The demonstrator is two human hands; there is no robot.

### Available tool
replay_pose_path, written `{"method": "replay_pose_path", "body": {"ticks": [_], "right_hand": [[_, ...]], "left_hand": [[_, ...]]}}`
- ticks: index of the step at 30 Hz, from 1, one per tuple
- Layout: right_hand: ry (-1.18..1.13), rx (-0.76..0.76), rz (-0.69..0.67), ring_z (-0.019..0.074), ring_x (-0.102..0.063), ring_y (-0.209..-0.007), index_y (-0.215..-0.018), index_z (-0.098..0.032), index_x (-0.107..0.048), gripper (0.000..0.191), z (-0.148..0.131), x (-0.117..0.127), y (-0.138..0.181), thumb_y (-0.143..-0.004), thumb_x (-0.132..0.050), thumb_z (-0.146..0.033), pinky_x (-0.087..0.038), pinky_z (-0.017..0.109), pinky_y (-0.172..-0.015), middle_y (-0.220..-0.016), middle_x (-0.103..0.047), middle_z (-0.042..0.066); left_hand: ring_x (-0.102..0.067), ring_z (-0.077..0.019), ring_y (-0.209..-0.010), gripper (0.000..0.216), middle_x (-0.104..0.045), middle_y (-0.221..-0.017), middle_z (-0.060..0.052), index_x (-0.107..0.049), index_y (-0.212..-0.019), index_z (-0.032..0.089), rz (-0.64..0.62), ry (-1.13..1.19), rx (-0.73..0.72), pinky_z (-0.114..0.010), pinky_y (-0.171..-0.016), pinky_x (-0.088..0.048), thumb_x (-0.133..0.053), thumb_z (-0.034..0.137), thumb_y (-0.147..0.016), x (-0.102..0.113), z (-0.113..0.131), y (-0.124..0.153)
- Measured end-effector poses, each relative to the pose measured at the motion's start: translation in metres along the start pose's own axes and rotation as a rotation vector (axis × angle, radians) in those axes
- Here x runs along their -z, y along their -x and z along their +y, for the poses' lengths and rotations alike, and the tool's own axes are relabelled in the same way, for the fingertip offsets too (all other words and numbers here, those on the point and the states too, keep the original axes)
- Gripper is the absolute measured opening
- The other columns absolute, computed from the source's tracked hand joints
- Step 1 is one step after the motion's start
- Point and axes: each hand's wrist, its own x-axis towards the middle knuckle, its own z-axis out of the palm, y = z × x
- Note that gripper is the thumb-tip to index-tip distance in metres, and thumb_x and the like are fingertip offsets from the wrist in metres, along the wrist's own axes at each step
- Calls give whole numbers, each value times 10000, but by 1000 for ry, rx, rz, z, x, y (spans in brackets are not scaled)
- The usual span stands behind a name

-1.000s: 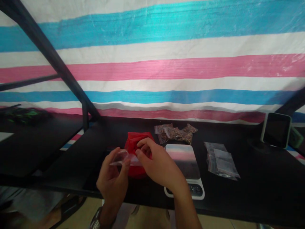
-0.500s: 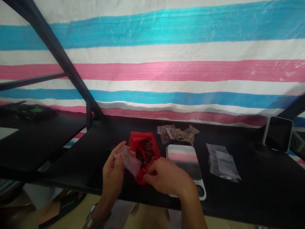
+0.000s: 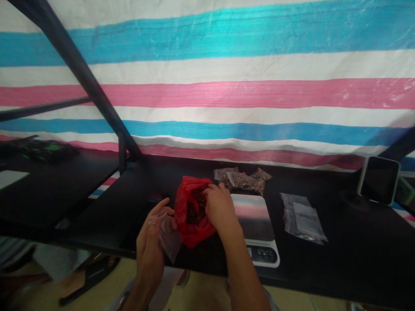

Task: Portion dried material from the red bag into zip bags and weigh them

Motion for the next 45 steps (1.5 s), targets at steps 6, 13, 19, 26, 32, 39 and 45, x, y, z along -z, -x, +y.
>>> {"method": "replay_pose_path", "body": {"ticks": [6, 13, 19, 26, 32, 39, 45], "right_hand": [[-107, -37, -17, 249, -696, -1179, -1204, -176, -821, 493, 8, 3, 2, -910, -491, 41, -466, 355, -1070, -1271, -770, 121], [-352, -15, 8, 203, -705, -1065, -1262, -195, -773, 371, 2, 13, 10, -932, -645, -83, -513, 331, -995, -1201, -715, 88], [-406, 22, -136, 239, -697, -1232, -1352, -169, -736, 391, -2, 21, 21, -975, -633, -156, -488, 380, -1121, -1336, -745, 129], [-432, 45, -120, 216, -735, -1064, -1086, -192, -831, 316, 0, 24, 23, -988, -539, -119, -530, 363, -1008, -1145, -795, 96], [-481, -13, -213, 195, -733, -874, -1111, -201, -825, 247, -2, 25, 24, -953, -635, -184, -550, 319, -822, -1009, -816, 56], [-494, 52, 5, 164, -720, -940, -1051, -198, -769, 250, -9, 11, 15, -878, -670, -46, -537, 296, -898, -1099, -775, 46], [-381, 129, -81, 198, -710, -1055, -956, -193, -759, 296, -13, 2, 12, -844, -642, 54, -504, 331, -997, -1144, -784, 60]], "left_hand": [[-617, -141, -693, 617, -706, -936, -41, -729, -1272, 188, 33, -135, -73, -266, -647, -547, -658, 709, -950, 7, 7, 18], [-730, -231, -988, 610, -755, -1124, -81, -661, -1402, 223, -7, -425, -134, -355, -878, -596, -736, 605, -933, 20, 11, 25], [-739, -285, -1073, 479, -741, -1227, -116, -647, -1421, 241, -191, -656, -205, -456, -936, -600, -676, 428, -981, 21, -8, 27], [-724, -291, -994, 420, -729, -1217, -121, -668, -1393, 242, -252, -846, -268, -492, -897, -587, -630, 367, -995, 23, -15, 29], [-729, -327, -1064, 359, -747, -1156, -121, -711, -1320, 227, -224, -984, -359, -540, -952, -539, -610, 348, -997, 19, -14, 25], [-743, -311, -1015, 343, -779, -1089, -103, -697, -1313, 219, -227, -1070, -427, -493, -921, -510, -592, 301, -998, 15, -11, 30], [-768, -314, -907, 452, -816, -999, -105, -657, -1408, 181, -314, -993, -341, -486, -873, -497, -585, 324, -985, 8, -14, 49]]}}
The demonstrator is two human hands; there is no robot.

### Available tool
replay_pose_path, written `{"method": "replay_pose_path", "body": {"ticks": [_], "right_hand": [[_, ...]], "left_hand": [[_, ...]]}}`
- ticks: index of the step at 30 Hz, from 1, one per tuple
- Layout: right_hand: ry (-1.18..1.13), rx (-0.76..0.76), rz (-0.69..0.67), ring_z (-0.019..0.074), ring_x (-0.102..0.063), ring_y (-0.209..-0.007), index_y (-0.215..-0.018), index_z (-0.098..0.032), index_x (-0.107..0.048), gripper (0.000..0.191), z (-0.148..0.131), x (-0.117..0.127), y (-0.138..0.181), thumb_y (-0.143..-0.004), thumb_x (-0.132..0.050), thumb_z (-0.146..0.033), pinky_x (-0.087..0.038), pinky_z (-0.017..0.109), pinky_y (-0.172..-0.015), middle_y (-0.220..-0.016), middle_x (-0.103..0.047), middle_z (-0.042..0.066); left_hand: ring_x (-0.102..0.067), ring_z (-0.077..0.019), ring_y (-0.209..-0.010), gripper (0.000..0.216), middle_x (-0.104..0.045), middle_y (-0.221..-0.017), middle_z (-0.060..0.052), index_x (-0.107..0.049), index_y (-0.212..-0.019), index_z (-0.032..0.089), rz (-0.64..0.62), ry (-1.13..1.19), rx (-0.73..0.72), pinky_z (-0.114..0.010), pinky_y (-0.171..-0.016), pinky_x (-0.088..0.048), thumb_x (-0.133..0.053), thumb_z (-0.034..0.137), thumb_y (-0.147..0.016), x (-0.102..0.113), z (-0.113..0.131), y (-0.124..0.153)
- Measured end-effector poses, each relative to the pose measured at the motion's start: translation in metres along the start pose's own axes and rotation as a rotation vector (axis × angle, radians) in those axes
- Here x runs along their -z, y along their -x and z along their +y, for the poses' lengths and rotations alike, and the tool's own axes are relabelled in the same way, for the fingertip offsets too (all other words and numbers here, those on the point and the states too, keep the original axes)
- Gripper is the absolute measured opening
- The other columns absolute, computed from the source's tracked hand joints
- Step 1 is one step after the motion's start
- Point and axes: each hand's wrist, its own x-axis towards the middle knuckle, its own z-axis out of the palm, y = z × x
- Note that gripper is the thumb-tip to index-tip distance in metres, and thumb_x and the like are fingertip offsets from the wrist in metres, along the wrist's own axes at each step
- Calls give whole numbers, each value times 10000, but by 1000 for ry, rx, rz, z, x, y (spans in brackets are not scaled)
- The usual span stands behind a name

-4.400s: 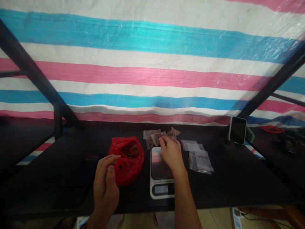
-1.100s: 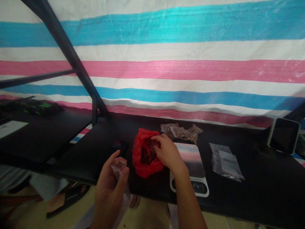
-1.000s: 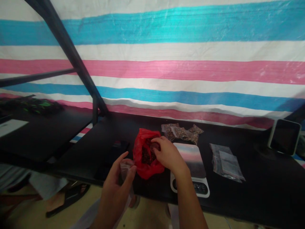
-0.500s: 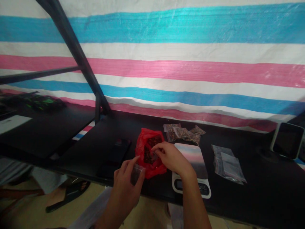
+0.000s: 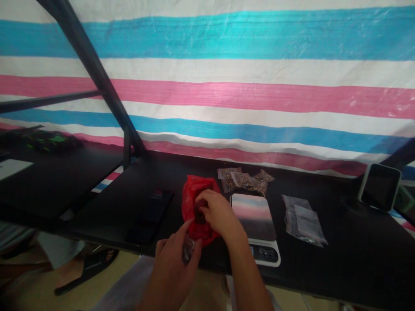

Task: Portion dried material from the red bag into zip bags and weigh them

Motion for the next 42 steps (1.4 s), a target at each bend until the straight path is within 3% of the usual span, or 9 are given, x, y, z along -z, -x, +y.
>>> {"method": "replay_pose_path", "body": {"ticks": [6, 10, 13, 17, 20, 25, 28, 34, 42], "right_hand": [[34, 0, -23, 207, -720, -1081, -947, -177, -787, 303, 0, 3, 1, -837, -646, 67, -497, 312, -1004, -1135, -796, 70], [28, -68, -45, 214, -733, -1070, -975, -181, -817, 292, 4, 12, 6, -838, -686, 41, -499, 310, -1000, -1118, -816, 68], [4, -136, -51, 218, -744, -1036, -1008, -196, -829, 294, 4, 20, 12, -835, -713, 11, -506, 308, -971, -1099, -828, 56], [-61, -185, -78, 205, -747, -926, -1004, -211, -815, 269, 3, 22, 16, -847, -716, -16, -522, 292, -845, -1001, -822, 32], [47, -139, 14, 222, -721, -1013, -974, -198, -793, 259, 5, 15, 12, -833, -726, 9, -508, 320, -922, -1070, -792, 63], [105, -67, 55, 245, -674, -1100, -958, -189, -769, 270, 12, 6, 7, -828, -726, 44, -482, 355, -987, -1094, -764, 67], [55, -40, 19, 228, -691, -1053, -933, -191, -777, 290, 11, 8, 9, -815, -711, 66, -490, 341, -961, -1091, -771, 61], [-127, -99, -93, 205, -735, -953, -935, -205, -800, 284, 5, 14, 17, -808, -700, 29, -526, 311, -887, -1027, -804, 41], [-454, -155, -89, 189, -755, -940, -1015, -217, -736, 183, 8, 11, 18, -878, -666, -116, -562, 313, -874, -1011, -800, 20]], "left_hand": [[-750, -335, -904, 566, -833, -1028, -131, -649, -1472, 205, -5, 245, 193, -469, -809, -548, -592, 471, -976, -12, 2, 8], [-764, -304, -1024, 654, -808, -1120, -136, -606, -1530, 204, -66, 448, 406, -443, -911, -582, -639, 531, -964, -7, 1, 3], [-767, -274, -1063, 652, -796, -1163, -118, -596, -1533, 220, -63, 589, 470, -432, -997, -583, -656, 521, -957, -3, 4, -4], [-759, -270, -1149, 610, -789, -1250, -116, -613, -1498, 238, 19, 669, 463, -417, -1019, -590, -679, 502, -952, -2, 9, -8], [-767, -267, -1133, 604, -788, -1284, -135, -602, -1507, 223, 44, 650, 444, -402, -990, -601, -663, 490, -968, -2, 5, -6], [-766, -311, -1099, 618, -796, -1285, -143, -594, -1542, 251, -155, 454, 392, -470, -985, -593, -634, 521, -988, -1, -12, 3], [-774, -306, -1118, 671, -798, -1258, -141, -512, -1608, 248, -211, 523, 411, -477, -1010, -595, -587, 544, -1011, -4, -11, 3], [-684, -306, -1361, 668, -678, -1507, -161, -535, -1558, 222, -60, 726, 461, -479, -1138, -550, -585, 577, -995, -5, 8, -8], [-744, -300, -1246, 610, -730, -1423, -155, -592, -1485, 215, 44, 645, 434, -451, -1047, -606, -570, 588, -1002, 8, 1, -22]]}}
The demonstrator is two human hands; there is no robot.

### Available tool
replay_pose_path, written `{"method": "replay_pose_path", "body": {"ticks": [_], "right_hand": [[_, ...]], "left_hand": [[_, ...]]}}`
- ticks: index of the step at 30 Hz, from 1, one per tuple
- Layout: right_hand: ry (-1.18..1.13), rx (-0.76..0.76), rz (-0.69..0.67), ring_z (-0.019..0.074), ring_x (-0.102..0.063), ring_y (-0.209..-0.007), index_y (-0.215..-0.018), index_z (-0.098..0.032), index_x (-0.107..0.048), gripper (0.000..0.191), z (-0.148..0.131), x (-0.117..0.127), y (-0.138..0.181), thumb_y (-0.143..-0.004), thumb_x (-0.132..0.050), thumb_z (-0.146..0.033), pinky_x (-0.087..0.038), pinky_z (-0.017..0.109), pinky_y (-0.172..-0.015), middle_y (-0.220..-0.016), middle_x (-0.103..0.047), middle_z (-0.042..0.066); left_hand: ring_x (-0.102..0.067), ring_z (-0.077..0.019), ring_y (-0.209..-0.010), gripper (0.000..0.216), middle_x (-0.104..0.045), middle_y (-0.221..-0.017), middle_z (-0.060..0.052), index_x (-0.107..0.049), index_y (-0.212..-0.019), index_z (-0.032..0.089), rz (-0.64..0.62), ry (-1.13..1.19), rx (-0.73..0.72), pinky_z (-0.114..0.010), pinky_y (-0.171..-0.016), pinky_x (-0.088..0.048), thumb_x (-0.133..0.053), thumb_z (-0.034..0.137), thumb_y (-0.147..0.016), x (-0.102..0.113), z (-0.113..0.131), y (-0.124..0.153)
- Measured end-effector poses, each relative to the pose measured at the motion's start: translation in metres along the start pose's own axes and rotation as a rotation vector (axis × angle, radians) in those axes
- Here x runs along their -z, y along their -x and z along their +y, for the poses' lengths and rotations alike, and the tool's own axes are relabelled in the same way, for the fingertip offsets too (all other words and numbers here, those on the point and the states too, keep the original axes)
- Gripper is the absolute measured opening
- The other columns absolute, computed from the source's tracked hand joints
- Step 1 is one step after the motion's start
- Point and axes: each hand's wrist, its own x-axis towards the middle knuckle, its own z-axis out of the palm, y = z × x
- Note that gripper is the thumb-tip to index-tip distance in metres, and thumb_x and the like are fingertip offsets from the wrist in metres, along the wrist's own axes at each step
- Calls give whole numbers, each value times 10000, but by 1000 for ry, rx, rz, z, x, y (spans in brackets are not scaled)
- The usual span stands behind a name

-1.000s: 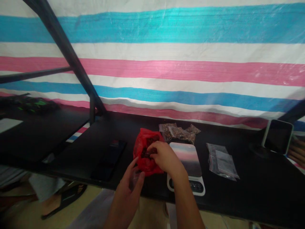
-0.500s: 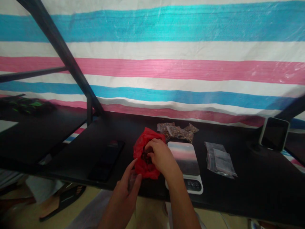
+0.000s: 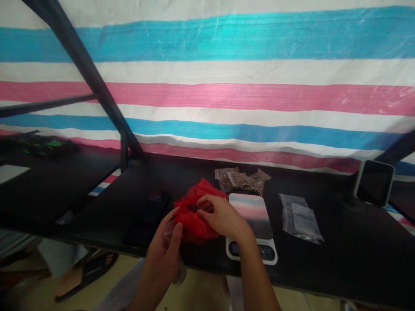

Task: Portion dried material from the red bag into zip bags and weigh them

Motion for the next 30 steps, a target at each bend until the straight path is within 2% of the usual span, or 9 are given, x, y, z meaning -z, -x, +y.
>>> {"method": "replay_pose_path", "body": {"ticks": [6, 8, 11, 15, 17, 21, 25, 28, 30], "right_hand": [[-85, -89, 37, 183, -742, -901, -1071, -208, -703, 150, 0, 6, 1, -935, -641, -186, -560, 299, -796, -991, -785, 31], [-10, -89, 82, 187, -734, -899, -1080, -201, -706, 162, 4, 7, -1, -927, -657, -176, -558, 309, -810, -986, -779, 36], [180, -53, 231, 202, -720, -930, -1040, -193, -714, 159, 12, 5, -8, -897, -683, -131, -549, 343, -885, -979, -764, 47], [355, 2, 394, 220, -698, -961, -1008, -185, -721, 162, 16, 1, -15, -875, -695, -96, -539, 384, -939, -992, -741, 63], [331, 20, 369, 212, -699, -954, -1025, -187, -725, 188, 13, 0, -13, -869, -706, -85, -544, 372, -931, -1017, -747, 61], [238, 45, 225, 194, -716, -952, -1020, -202, -732, 246, 6, -6, -9, -842, -713, -33, -549, 336, -908, -1034, -766, 36], [299, 106, 231, 201, -711, -1056, -1038, -193, -742, 316, 7, -16, -12, -820, -712, 34, -529, 346, -988, -1129, -765, 53], [337, 153, 211, 192, -711, -1073, -1046, -192, -754, 336, 7, -21, -15, -823, -713, 57, -525, 337, -1004, -1158, -763, 56], [323, 182, 202, 183, -714, -1058, -1057, -199, -758, 339, 6, -24, -17, -833, -718, 52, -531, 326, -996, -1152, -762, 47]], "left_hand": [[-758, -299, -1082, 486, -784, -1242, -140, -668, -1398, 212, -12, -237, -80, -468, -962, -596, -548, 490, -1018, 7, -5, -1], [-742, -305, -986, 424, -798, -1127, -132, -724, -1292, 211, -23, -348, -125, -472, -901, -589, -529, 464, -1013, 8, -5, 0], [-688, -296, -870, 358, -774, -949, -103, -756, -1129, 222, -42, -484, -248, -447, -825, -560, -491, 437, -1019, 9, -2, 1], [-680, -288, -852, 342, -768, -993, -115, -745, -1074, 219, -21, -630, -424, -456, -839, -514, -429, 341, -1025, 9, 2, 5], [-701, -303, -848, 367, -782, -1023, -134, -752, -1080, 215, -77, -729, -417, -479, -823, -500, -396, 277, -1013, 9, 0, 10], [-736, -343, -886, 442, -786, -1091, -188, -767, -1114, 206, -221, -810, -348, -511, -802, -517, -342, 227, -997, 9, -10, 24], [-730, -394, -1064, 454, -744, -1247, -244, -755, -1181, 188, -195, -779, -272, -567, -874, -549, -342, 268, -1010, 9, -15, 29], [-706, -376, -1177, 408, -744, -1264, -202, -733, -1180, 220, -215, -670, -232, -584, -964, -549, -359, 283, -1028, 8, -17, 25], [-708, -338, -1156, 367, -740, -1248, -164, -713, -1162, 238, -212, -568, -207, -568, -994, -549, -371, 310, -1051, 6, -20, 21]]}}
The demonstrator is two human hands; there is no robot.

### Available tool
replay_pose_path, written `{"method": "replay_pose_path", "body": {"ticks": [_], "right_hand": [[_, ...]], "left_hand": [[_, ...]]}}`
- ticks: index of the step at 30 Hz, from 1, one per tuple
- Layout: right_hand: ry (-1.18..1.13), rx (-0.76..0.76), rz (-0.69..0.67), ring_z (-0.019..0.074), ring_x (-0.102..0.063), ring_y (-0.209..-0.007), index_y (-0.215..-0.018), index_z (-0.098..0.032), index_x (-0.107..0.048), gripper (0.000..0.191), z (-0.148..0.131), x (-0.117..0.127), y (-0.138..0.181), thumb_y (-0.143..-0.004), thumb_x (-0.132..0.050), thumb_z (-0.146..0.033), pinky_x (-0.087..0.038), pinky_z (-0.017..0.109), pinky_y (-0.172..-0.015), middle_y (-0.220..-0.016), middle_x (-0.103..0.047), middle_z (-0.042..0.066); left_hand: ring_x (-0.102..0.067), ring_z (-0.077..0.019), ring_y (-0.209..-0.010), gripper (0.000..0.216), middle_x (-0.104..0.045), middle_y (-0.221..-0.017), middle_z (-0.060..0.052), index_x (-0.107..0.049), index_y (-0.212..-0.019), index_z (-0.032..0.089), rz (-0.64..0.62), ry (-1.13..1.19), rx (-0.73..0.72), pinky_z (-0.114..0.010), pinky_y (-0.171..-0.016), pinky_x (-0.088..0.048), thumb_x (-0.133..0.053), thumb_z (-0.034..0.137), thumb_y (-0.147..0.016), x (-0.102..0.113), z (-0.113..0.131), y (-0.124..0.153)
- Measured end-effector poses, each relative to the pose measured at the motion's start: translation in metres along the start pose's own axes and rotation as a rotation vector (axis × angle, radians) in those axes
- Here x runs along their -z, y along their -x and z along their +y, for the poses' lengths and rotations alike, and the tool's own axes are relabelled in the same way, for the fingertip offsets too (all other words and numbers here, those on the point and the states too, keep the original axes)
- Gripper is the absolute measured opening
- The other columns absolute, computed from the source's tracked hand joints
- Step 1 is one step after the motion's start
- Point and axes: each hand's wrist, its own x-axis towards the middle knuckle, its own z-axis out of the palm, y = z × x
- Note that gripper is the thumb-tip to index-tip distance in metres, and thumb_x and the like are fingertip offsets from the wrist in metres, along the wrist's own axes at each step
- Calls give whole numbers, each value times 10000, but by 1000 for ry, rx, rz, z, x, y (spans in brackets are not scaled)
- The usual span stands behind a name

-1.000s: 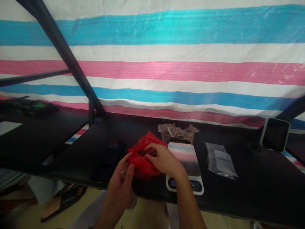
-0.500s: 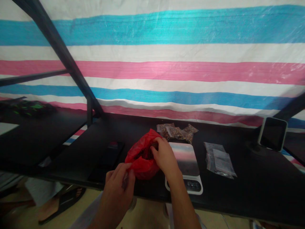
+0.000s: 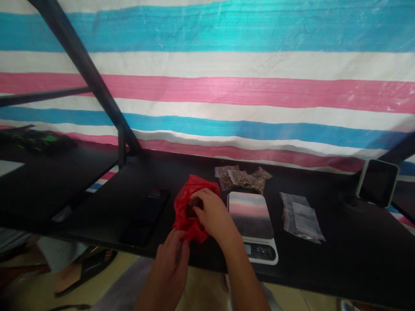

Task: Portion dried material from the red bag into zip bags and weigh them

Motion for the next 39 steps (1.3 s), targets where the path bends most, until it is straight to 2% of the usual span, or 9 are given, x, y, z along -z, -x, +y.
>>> {"method": "replay_pose_path", "body": {"ticks": [4, 9, 14, 20, 29, 31, 34, 37, 39], "right_hand": [[-20, 34, -5, 186, -716, -1089, -1065, -206, -760, 336, -1, -7, -4, -848, -708, 45, -531, 331, -1019, -1166, -761, 48], [41, -16, 54, 226, -712, -1139, -1078, -201, -770, 324, 1, -13, -12, -848, -716, 21, -530, 390, -1065, -1200, -764, 77], [-1, 16, -56, 215, -727, -1159, -1102, -192, -786, 367, -2, -9, -8, -836, -707, 49, -524, 359, -1086, -1220, -789, 79], [-55, -120, -119, 202, -762, -979, -1111, -199, -820, 308, -8, 5, 3, -873, -715, -35, -572, 320, -932, -1112, -821, 64], [-208, -244, -94, 214, -775, -929, -1034, -177, -829, 157, -2, 5, 4, -918, -724, -194, -571, 320, -831, -1046, -848, 65], [-255, -268, -75, 215, -778, -920, -1010, -176, -822, 144, 2, 8, 4, -922, -718, -222, -577, 314, -815, -1014, -845, 64], [-318, -287, -45, 214, -781, -923, -996, -185, -805, 145, 5, 16, 4, -927, -703, -263, -584, 312, -826, -992, -841, 58], [-354, -302, -8, 219, -781, -944, -1041, -187, -794, 184, 6, 25, 7, -932, -696, -297, -587, 321, -850, -1020, -841, 66], [-370, -309, 13, 229, -779, -961, -1093, -181, -785, 227, 6, 29, 9, -935, -698, -318, -587, 335, -864, -1030, -840, 76]], "left_hand": [[-698, -287, -1057, 307, -688, -1236, -148, -695, -1105, 234, 78, 153, 21, -497, -943, -581, -417, 355, -1057, -5, -4, -6], [-689, -289, -1040, 300, -661, -1172, -125, -703, -1063, 239, 159, 189, 73, -515, -959, -567, -430, 361, -1040, -4, -1, -7], [-688, -287, -1040, 307, -707, -1133, -121, -686, -1036, 242, 172, 306, 78, -495, -978, -549, -429, 409, -1045, -1, 5, -9], [-688, -259, -969, 319, -723, -1056, -98, -663, -1025, 236, 161, 451, 122, -418, -910, -558, -437, 458, -1056, 0, 11, -15], [-687, -280, -1136, 292, -717, -1164, -118, -687, -1070, 231, 139, 417, 24, -437, -992, -561, -448, 398, -1050, 3, 11, -21], [-694, -277, -1117, 297, -714, -1173, -119, -698, -1093, 228, 164, 390, 19, -454, -1003, -567, -457, 394, -1043, 3, 7, -24], [-679, -292, -1172, 316, -676, -1258, -134, -695, -1182, 220, 290, 323, 13, -505, -1051, -558, -507, 417, -1021, 3, 2, -30], [-635, -310, -1278, 422, -622, -1365, -153, -630, -1339, 212, 411, 308, 32, -525, -1105, -531, -573, 460, -1002, 6, 1, -33], [-643, -300, -1259, 514, -618, -1381, -150, -566, -1424, 215, 426, 355, 60, -510, -1098, -534, -609, 495, -996, 7, 1, -33]]}}
